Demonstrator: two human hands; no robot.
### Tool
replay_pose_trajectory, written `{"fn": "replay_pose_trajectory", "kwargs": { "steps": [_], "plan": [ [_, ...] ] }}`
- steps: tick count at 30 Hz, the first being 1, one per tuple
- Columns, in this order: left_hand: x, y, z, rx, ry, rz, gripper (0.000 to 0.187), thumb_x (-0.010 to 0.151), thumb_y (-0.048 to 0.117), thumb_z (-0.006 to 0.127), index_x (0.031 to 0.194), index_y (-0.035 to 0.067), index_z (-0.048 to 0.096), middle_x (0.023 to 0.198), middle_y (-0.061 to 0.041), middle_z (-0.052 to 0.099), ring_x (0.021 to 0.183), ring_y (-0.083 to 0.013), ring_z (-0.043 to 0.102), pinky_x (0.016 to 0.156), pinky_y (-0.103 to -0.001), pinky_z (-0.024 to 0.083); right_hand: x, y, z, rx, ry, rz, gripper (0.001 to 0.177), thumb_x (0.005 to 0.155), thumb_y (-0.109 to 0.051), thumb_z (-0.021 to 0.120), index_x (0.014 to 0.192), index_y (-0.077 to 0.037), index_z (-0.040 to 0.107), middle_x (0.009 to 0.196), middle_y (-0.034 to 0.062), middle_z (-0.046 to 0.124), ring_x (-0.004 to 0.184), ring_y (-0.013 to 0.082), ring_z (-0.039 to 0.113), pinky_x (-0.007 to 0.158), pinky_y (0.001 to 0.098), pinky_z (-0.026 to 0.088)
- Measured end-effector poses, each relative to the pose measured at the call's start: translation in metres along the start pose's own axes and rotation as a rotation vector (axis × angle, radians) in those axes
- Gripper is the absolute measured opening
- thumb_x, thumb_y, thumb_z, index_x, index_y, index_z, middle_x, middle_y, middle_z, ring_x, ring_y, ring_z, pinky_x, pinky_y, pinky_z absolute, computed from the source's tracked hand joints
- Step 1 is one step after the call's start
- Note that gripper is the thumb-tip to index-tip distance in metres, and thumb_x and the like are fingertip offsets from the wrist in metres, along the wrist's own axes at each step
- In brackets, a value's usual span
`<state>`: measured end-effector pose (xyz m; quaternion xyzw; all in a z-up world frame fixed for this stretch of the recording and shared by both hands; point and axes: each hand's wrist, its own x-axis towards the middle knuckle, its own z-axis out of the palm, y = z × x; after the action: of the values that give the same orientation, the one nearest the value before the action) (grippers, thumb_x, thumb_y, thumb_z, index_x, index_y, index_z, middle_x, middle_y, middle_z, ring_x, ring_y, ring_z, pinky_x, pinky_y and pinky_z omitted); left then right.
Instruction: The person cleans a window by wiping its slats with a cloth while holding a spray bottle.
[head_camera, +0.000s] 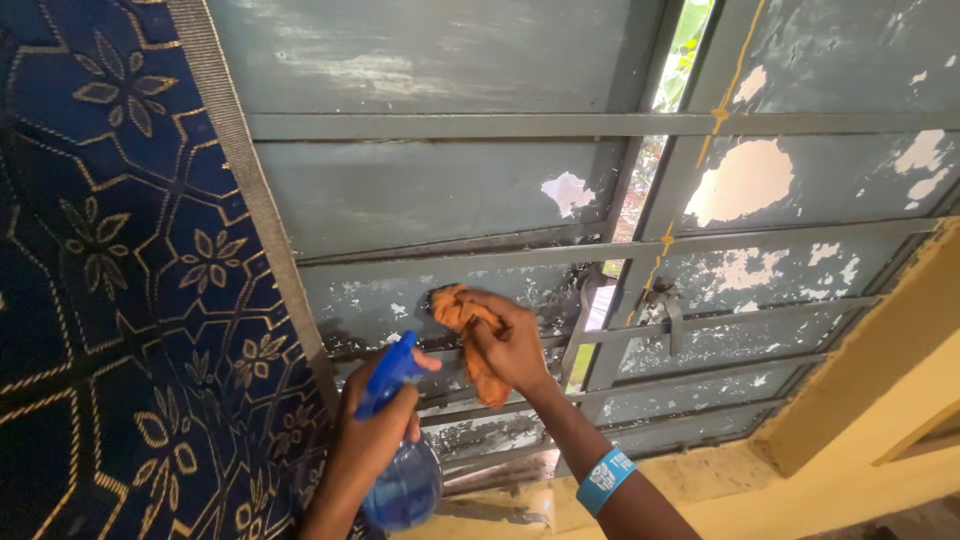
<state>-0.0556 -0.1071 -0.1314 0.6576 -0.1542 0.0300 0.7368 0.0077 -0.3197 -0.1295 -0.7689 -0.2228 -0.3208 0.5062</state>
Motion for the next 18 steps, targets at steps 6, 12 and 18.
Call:
{"fn": "replay_pose_trajectory", "kwargs": {
  "steps": [6, 12, 18],
  "plan": [
    [0.019, -0.008, 0.011, -0.05, 0.046, 0.039, 0.026, 0.086, -0.001, 0.053, 0.107, 0.005, 0.067, 0.106, -0.005, 0.076, 0.047, -0.01, 0.055, 0.045, -0.026, 0.047, 0.0, 0.0, -0.003, 0.101, -0.027, 0.074, 0.04, 0.083, 0.003, 0.054, 0.118, -0.002, 0.071, 0.12, 0.0138, 0.076, 0.107, 0.0197, 0.073, 0.094, 0.0302, 0.056],
    [0.03, -0.02, 0.013, -0.058, 0.088, 0.03, 0.028, 0.091, -0.003, 0.055, 0.114, 0.004, 0.07, 0.085, -0.019, 0.065, 0.053, -0.013, 0.057, 0.051, -0.029, 0.05, 0.0, 0.002, -0.004, 0.091, -0.002, 0.022, 0.036, 0.086, 0.002, 0.057, 0.119, -0.002, 0.071, 0.119, 0.0134, 0.076, 0.109, 0.0187, 0.073, 0.096, 0.0302, 0.055],
    [0.023, -0.018, 0.021, -0.062, 0.1, 0.11, 0.028, 0.085, -0.005, 0.051, 0.108, 0.002, 0.064, 0.114, -0.013, 0.076, 0.051, -0.0145, 0.059, 0.057, -0.032, 0.055, 0.0, -0.008, -0.01, 0.04, -0.006, 0.008, 0.04, 0.087, -0.001, 0.058, 0.125, -0.007, 0.069, 0.121, 0.0157, 0.075, 0.112, 0.0239, 0.074, 0.097, 0.0307, 0.055]
  ]
}}
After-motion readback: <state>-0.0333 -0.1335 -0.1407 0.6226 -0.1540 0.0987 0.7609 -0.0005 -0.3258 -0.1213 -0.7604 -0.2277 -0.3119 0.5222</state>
